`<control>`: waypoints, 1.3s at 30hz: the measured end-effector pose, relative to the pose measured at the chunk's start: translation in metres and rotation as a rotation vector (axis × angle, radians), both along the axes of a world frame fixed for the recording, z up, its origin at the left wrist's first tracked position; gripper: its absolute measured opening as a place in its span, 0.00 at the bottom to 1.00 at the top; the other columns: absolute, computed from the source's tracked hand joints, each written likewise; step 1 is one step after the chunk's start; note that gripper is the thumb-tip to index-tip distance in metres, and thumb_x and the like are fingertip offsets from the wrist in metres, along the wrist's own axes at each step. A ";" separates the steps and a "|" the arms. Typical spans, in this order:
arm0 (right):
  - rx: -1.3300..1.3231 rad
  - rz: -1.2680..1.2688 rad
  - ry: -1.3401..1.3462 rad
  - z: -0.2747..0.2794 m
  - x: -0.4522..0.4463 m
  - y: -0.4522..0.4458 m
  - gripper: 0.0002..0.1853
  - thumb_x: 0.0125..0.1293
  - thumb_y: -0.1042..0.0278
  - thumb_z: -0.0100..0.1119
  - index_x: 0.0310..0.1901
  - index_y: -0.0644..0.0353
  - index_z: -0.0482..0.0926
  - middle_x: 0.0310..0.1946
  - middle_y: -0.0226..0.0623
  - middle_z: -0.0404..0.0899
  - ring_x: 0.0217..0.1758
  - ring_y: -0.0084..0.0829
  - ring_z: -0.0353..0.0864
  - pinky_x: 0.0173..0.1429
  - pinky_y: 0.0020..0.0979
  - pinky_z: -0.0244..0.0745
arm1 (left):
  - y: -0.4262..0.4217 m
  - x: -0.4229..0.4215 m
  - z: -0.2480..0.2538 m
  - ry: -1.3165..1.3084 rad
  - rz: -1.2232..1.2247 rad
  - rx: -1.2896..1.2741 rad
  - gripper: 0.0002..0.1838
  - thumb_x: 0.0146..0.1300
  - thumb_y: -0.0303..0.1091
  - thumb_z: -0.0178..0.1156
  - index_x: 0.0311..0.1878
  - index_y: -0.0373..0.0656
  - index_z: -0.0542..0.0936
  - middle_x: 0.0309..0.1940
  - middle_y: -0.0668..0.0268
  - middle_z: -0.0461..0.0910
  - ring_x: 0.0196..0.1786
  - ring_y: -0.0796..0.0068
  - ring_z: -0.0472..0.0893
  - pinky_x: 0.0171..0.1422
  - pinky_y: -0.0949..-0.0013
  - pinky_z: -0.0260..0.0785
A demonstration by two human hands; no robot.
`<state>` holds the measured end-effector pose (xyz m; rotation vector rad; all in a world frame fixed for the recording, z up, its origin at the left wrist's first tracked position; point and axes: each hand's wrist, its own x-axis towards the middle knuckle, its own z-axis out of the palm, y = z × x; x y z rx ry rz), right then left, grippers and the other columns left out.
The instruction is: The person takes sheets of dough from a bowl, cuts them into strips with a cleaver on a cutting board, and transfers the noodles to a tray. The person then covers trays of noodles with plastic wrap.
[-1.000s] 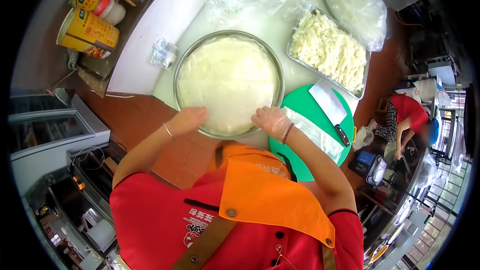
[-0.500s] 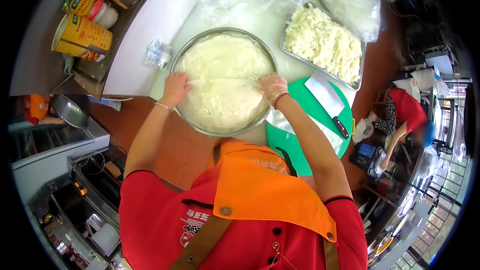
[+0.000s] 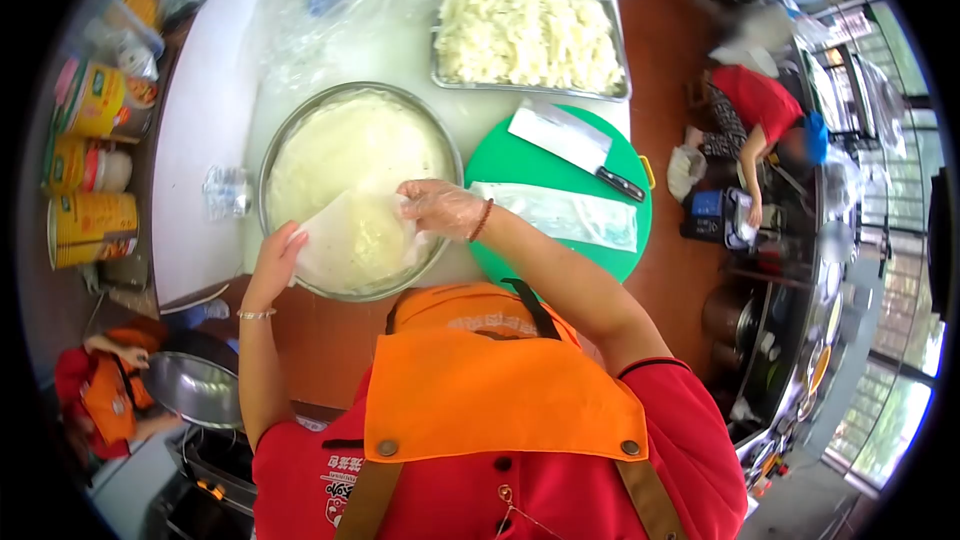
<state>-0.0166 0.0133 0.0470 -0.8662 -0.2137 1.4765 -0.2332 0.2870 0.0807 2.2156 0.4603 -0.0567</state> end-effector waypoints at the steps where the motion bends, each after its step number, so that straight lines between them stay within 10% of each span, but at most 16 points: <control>1: 0.109 -0.028 0.122 0.004 -0.001 -0.006 0.11 0.68 0.71 0.62 0.48 0.64 0.74 0.37 0.28 0.77 0.40 0.21 0.77 0.45 0.26 0.73 | -0.007 0.004 0.014 0.008 -0.015 -0.032 0.09 0.72 0.33 0.56 0.41 0.34 0.73 0.26 0.61 0.70 0.30 0.76 0.67 0.37 0.71 0.64; 8: 0.170 -0.318 0.044 0.090 0.015 -0.093 0.10 0.68 0.70 0.61 0.49 0.57 0.75 0.35 0.24 0.77 0.40 0.20 0.76 0.47 0.25 0.74 | -0.041 0.032 0.113 -0.042 0.029 -0.305 0.08 0.72 0.32 0.56 0.40 0.37 0.76 0.29 0.73 0.74 0.34 0.86 0.69 0.38 0.77 0.64; 13: -0.010 -0.666 -0.476 0.120 0.054 -0.202 0.06 0.66 0.76 0.59 0.44 0.57 0.77 0.40 0.27 0.76 0.44 0.20 0.74 0.51 0.24 0.71 | -0.088 0.092 0.143 -0.179 -0.168 -0.187 0.04 0.69 0.27 0.57 0.41 0.35 0.77 0.30 0.69 0.76 0.34 0.84 0.71 0.39 0.76 0.65; 19: -0.110 -0.785 -0.710 0.125 0.061 -0.309 0.06 0.65 0.77 0.58 0.43 0.61 0.79 0.38 0.27 0.78 0.47 0.21 0.75 0.56 0.25 0.69 | -0.163 0.156 0.078 -0.353 -0.478 -0.085 0.05 0.64 0.22 0.59 0.42 0.35 0.78 0.30 0.58 0.75 0.31 0.63 0.76 0.37 0.67 0.68; 28: -0.515 -0.753 -0.533 -0.013 0.038 -0.389 0.06 0.67 0.69 0.61 0.41 0.61 0.81 0.36 0.26 0.78 0.42 0.19 0.75 0.51 0.26 0.71 | -0.217 0.174 -0.025 -0.257 -0.756 -0.031 0.08 0.66 0.32 0.60 0.42 0.37 0.78 0.36 0.54 0.79 0.37 0.50 0.79 0.40 0.55 0.71; 31: -0.609 -0.659 -0.727 -0.051 0.072 -0.393 0.11 0.65 0.66 0.61 0.46 0.62 0.81 0.37 0.32 0.82 0.40 0.27 0.81 0.47 0.32 0.76 | -0.215 0.192 -0.044 -0.193 -0.695 0.048 0.10 0.67 0.35 0.59 0.44 0.38 0.78 0.39 0.53 0.80 0.39 0.48 0.80 0.42 0.54 0.72; 34: -1.456 -0.147 -1.102 -0.007 0.095 -0.352 0.12 0.61 0.64 0.63 0.45 0.56 0.79 0.41 0.38 0.83 0.46 0.39 0.83 0.50 0.40 0.77 | -0.211 0.206 -0.056 -0.127 -0.695 0.187 0.11 0.66 0.36 0.59 0.46 0.39 0.77 0.40 0.53 0.80 0.41 0.48 0.80 0.44 0.53 0.73; 39: -1.439 -0.232 -1.631 0.003 0.106 -0.318 0.16 0.60 0.55 0.64 0.46 0.55 0.79 0.45 0.41 0.81 0.49 0.44 0.82 0.51 0.45 0.78 | -0.206 0.215 -0.053 0.019 -0.768 0.491 0.11 0.63 0.32 0.60 0.47 0.41 0.75 0.41 0.54 0.79 0.42 0.50 0.81 0.44 0.53 0.74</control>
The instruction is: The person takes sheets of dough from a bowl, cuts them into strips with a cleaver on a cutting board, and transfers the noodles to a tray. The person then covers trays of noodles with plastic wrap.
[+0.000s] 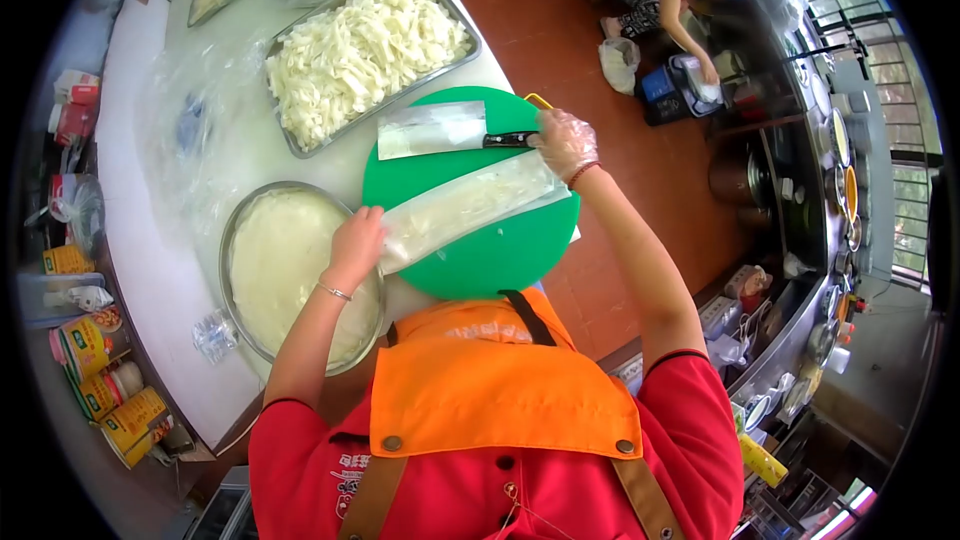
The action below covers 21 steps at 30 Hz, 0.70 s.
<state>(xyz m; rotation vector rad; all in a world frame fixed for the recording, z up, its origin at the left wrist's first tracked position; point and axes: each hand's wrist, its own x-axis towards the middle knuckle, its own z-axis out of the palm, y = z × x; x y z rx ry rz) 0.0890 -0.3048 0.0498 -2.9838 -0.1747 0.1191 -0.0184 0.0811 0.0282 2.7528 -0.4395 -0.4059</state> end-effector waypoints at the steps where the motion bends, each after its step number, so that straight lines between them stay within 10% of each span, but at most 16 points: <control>1: -0.049 0.064 0.065 0.003 0.002 0.011 0.16 0.60 0.57 0.63 0.46 0.55 0.79 0.44 0.41 0.81 0.50 0.44 0.82 0.51 0.45 0.78 | 0.003 0.001 -0.003 0.029 -0.014 0.081 0.12 0.62 0.33 0.60 0.48 0.41 0.75 0.42 0.55 0.79 0.43 0.50 0.80 0.44 0.53 0.74; 8: -0.239 0.401 0.131 -0.018 0.026 0.043 0.08 0.65 0.70 0.53 0.43 0.55 0.80 0.46 0.39 0.81 0.52 0.39 0.82 0.50 0.41 0.79 | -0.019 0.024 0.033 -0.291 -0.103 0.098 0.19 0.56 0.25 0.59 0.53 0.40 0.76 0.48 0.58 0.77 0.53 0.58 0.77 0.57 0.58 0.72; 14: -0.106 0.368 0.003 0.024 -0.022 0.029 0.05 0.67 0.70 0.51 0.40 0.56 0.76 0.33 0.40 0.82 0.33 0.39 0.85 0.32 0.38 0.80 | -0.082 0.089 0.057 -0.630 -0.361 -0.011 0.24 0.56 0.26 0.64 0.58 0.41 0.75 0.55 0.58 0.75 0.59 0.58 0.75 0.69 0.53 0.63; 21: 0.067 -0.088 -0.004 0.040 -0.143 -0.023 0.13 0.69 0.56 0.57 0.36 0.57 0.72 0.27 0.45 0.81 0.25 0.45 0.82 0.27 0.45 0.77 | -0.156 0.161 0.056 -0.559 -0.695 -0.143 0.07 0.56 0.30 0.64 0.37 0.44 0.78 0.36 0.65 0.78 0.46 0.64 0.79 0.56 0.61 0.70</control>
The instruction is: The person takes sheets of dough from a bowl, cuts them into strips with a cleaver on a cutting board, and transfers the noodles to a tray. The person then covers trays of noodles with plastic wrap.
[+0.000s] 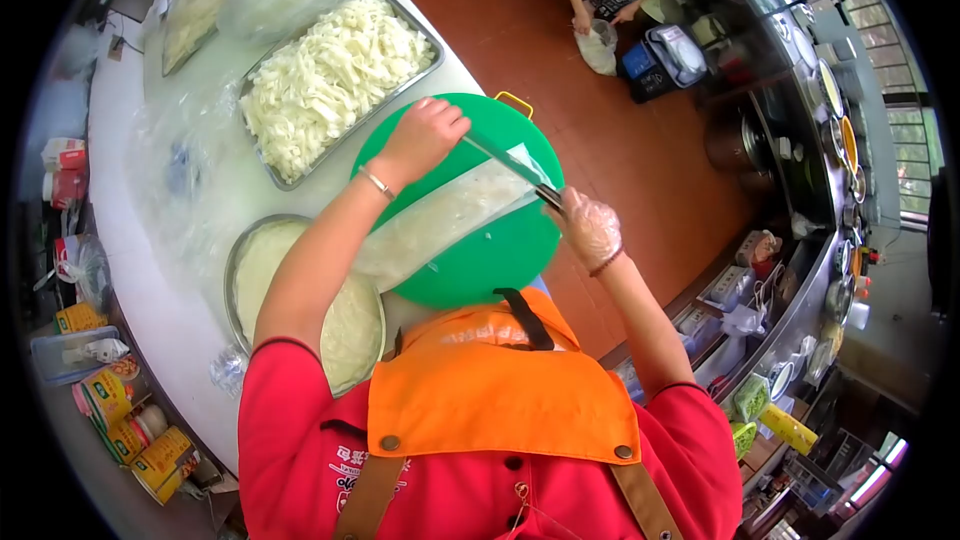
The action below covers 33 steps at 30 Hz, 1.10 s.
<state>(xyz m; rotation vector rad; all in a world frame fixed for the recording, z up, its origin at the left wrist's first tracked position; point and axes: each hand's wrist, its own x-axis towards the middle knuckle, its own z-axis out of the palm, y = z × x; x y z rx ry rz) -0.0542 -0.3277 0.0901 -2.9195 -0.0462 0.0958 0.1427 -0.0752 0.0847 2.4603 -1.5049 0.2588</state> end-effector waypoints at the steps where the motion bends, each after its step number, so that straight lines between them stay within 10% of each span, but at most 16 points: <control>1: 0.024 -0.067 0.008 0.001 -0.013 -0.005 0.14 0.68 0.55 0.58 0.36 0.57 0.72 0.27 0.46 0.81 0.25 0.46 0.82 0.27 0.45 0.76 | -0.017 0.007 0.002 -0.003 -0.054 -0.032 0.07 0.55 0.32 0.65 0.36 0.44 0.77 0.35 0.66 0.78 0.45 0.65 0.79 0.53 0.62 0.71; 8: 0.258 -0.416 0.245 -0.011 -0.045 0.001 0.15 0.70 0.56 0.58 0.40 0.61 0.72 0.28 0.52 0.81 0.31 0.55 0.81 0.36 0.49 0.75 | -0.092 0.024 -0.046 0.031 -0.286 -0.014 0.13 0.51 0.40 0.69 0.34 0.46 0.76 0.33 0.69 0.79 0.44 0.67 0.79 0.47 0.66 0.76; 33: 0.169 -0.339 0.164 -0.016 -0.056 0.016 0.20 0.68 0.48 0.59 0.40 0.60 0.72 0.26 0.52 0.82 0.27 0.53 0.83 0.32 0.50 0.78 | -0.060 0.015 -0.041 0.138 -0.259 0.023 0.19 0.53 0.47 0.67 0.35 0.45 0.74 0.34 0.65 0.76 0.45 0.63 0.77 0.49 0.61 0.73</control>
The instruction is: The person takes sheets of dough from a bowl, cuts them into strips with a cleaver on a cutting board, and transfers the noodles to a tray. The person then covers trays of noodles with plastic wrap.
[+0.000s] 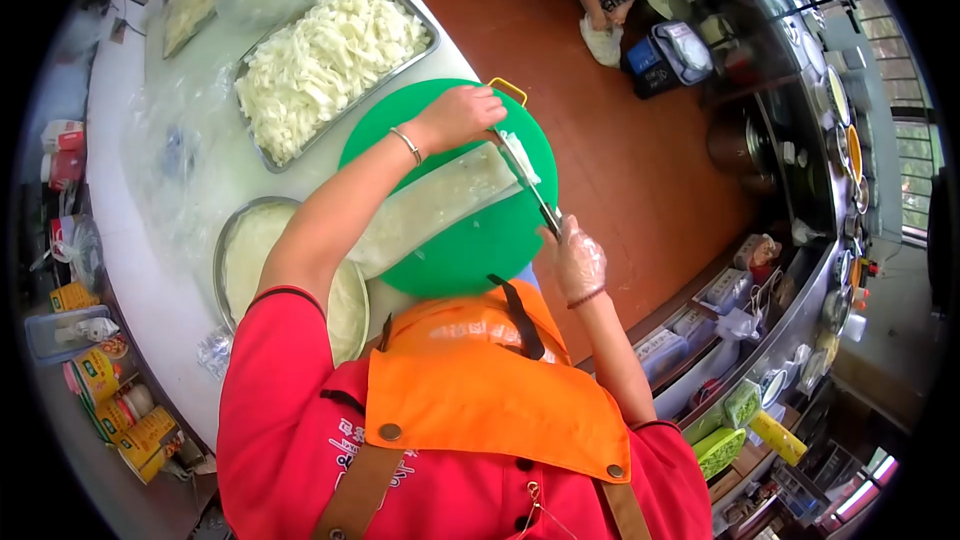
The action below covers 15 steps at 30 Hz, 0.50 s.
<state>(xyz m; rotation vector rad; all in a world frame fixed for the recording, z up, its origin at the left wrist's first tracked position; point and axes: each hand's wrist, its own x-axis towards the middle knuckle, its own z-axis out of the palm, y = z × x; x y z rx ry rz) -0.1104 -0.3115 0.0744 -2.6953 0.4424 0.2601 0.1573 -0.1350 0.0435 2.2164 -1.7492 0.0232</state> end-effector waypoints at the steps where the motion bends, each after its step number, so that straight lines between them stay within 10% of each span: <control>1: 0.035 -0.010 0.015 -0.010 0.001 0.002 0.20 0.68 0.48 0.59 0.40 0.60 0.72 0.26 0.52 0.82 0.28 0.53 0.83 0.33 0.50 0.78 | 0.001 -0.005 -0.002 0.025 -0.003 0.042 0.19 0.53 0.48 0.67 0.35 0.45 0.74 0.34 0.65 0.76 0.45 0.63 0.77 0.49 0.61 0.73; 15: 0.005 0.091 0.025 -0.015 0.008 0.010 0.21 0.69 0.48 0.58 0.38 0.61 0.71 0.25 0.53 0.81 0.27 0.55 0.82 0.30 0.51 0.77 | 0.030 -0.015 -0.006 -0.017 0.110 -0.015 0.18 0.54 0.48 0.67 0.37 0.46 0.74 0.34 0.66 0.75 0.45 0.64 0.76 0.50 0.61 0.70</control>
